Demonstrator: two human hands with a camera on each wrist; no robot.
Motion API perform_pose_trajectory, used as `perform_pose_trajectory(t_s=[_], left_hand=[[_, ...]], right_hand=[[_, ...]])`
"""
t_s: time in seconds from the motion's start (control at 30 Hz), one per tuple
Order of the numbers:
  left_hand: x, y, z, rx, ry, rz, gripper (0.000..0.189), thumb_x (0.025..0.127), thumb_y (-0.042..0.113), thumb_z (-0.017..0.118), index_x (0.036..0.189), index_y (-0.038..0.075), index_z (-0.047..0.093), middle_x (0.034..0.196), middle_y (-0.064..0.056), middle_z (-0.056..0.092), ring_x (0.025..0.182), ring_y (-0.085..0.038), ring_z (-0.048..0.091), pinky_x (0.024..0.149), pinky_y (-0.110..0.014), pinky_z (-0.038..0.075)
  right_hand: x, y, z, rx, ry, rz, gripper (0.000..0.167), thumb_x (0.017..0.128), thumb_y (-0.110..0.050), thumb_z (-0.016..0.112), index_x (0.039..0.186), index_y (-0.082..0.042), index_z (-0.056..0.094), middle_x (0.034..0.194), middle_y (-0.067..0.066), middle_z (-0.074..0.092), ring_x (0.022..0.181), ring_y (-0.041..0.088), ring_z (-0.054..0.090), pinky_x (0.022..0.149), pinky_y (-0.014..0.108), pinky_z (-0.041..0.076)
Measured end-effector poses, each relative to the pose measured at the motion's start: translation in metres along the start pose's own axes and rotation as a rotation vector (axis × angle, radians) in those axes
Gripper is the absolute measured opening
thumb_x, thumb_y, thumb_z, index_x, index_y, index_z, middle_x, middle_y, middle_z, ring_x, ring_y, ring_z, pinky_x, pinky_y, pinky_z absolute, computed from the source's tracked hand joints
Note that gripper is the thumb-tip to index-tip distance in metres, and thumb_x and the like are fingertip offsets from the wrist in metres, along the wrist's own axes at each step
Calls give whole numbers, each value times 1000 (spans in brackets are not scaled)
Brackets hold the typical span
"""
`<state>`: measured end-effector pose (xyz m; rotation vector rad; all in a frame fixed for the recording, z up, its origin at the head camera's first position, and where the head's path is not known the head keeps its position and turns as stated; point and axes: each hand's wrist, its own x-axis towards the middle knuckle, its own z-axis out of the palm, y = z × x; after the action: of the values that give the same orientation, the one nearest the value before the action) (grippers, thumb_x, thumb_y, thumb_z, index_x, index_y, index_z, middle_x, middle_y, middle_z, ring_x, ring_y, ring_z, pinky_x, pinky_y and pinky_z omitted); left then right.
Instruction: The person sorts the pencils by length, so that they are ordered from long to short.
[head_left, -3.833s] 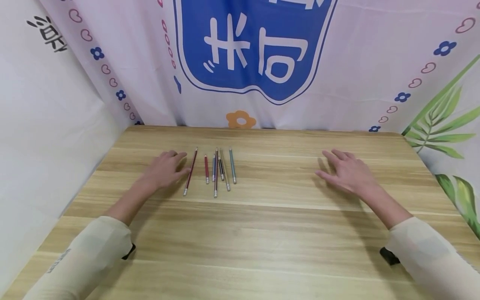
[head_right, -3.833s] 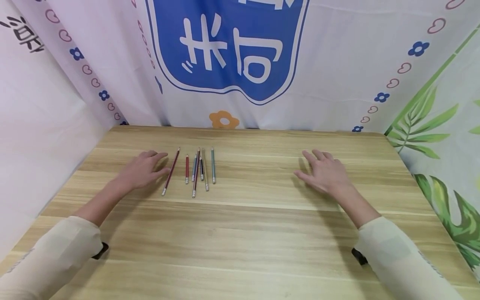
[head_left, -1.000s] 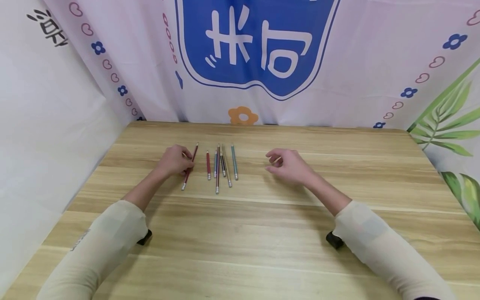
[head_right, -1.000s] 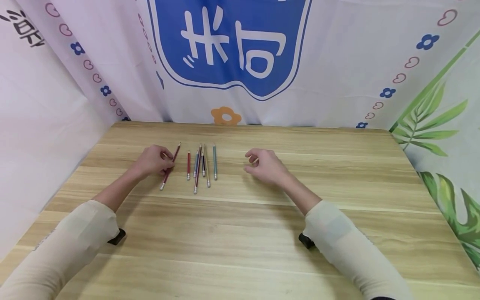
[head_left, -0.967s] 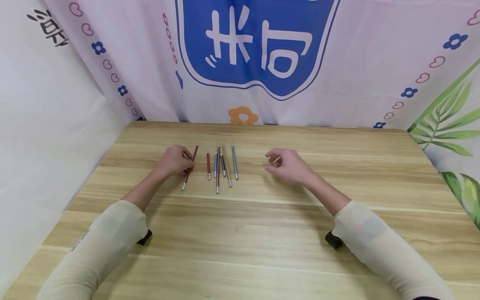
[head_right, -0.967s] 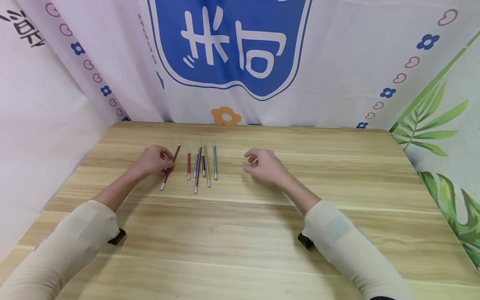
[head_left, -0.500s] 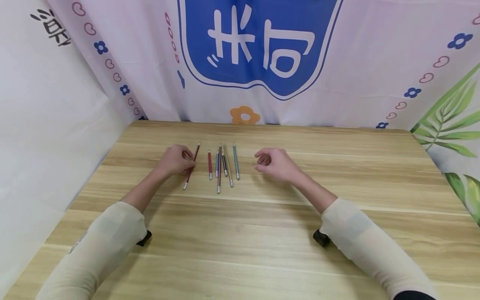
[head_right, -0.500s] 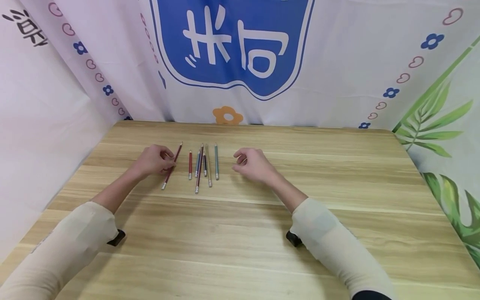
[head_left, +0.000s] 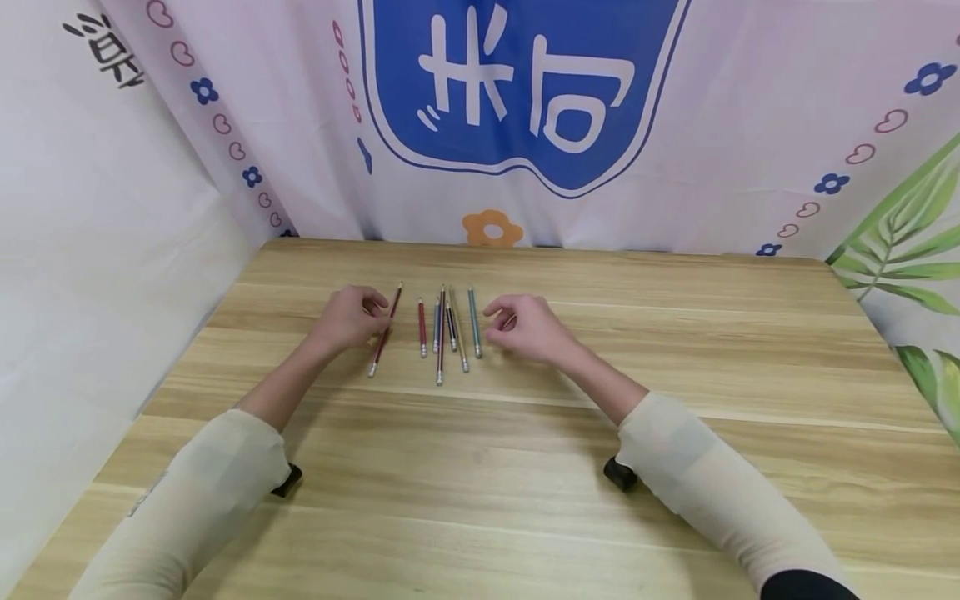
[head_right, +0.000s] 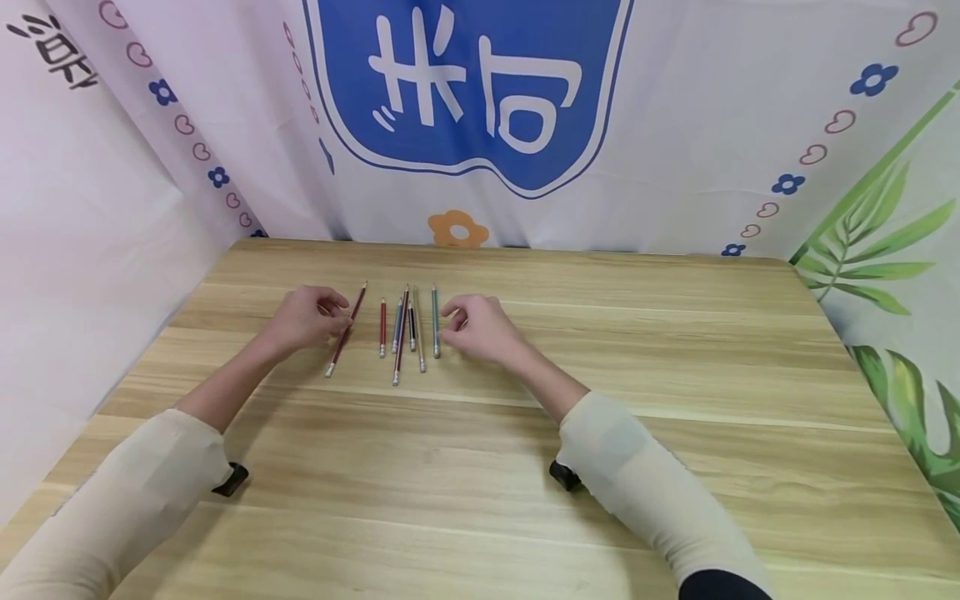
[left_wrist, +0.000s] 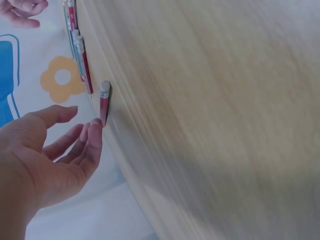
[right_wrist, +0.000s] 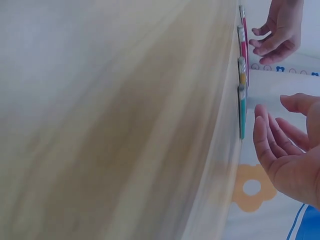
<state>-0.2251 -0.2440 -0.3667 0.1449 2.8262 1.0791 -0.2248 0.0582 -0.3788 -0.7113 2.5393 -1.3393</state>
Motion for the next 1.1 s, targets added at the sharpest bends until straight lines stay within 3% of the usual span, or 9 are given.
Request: perform_pose_trajectory(t_s=[0.17, 0.37, 0.63, 0.87, 1.1], left_hand=[[-1, 2, 0, 2, -1, 15, 29, 93, 0, 71, 117, -15, 65, 97, -22, 69, 79, -24, 67, 61, -19, 59], [-5, 10, 0, 2, -3, 39, 29, 93, 0, 71, 116, -16, 65, 97, -22, 69, 81, -24, 67, 61, -18, 57], [-3, 7, 1, 22, 1, 22, 28, 92, -1, 73, 115, -15, 66, 96, -22, 69, 83, -26, 66, 62, -18, 56], [-1, 0, 3, -6, 1, 50, 27, 87, -5, 75, 110, -16, 65, 83, -17, 69, 66, -17, 63, 53, -19, 55], [3, -4, 7, 49, -17, 17, 30, 86, -3, 78, 112, -14, 66, 89, -21, 72, 67, -14, 61, 54, -18, 52]], right_hand=[[4, -11, 8, 81, -30, 23, 33, 92, 1, 74, 123, 11, 66, 95, 20, 75, 78, 30, 74, 66, 27, 65], [10, -20, 19, 120, -51, 71, 36, 93, 2, 73, 127, 10, 64, 92, 19, 75, 72, 29, 75, 63, 32, 66], [19, -29, 36, 68, -74, 94, 36, 94, -3, 75, 125, 9, 63, 81, 14, 75, 61, 21, 72, 59, 32, 66], [25, -37, 51, -36, -98, 99, 27, 93, -8, 78, 113, 6, 69, 68, 10, 72, 55, 20, 70, 51, 25, 61], [28, -43, 63, -120, -104, 101, 23, 91, -10, 81, 106, 4, 69, 67, 4, 69, 50, 13, 66, 46, 23, 59]])
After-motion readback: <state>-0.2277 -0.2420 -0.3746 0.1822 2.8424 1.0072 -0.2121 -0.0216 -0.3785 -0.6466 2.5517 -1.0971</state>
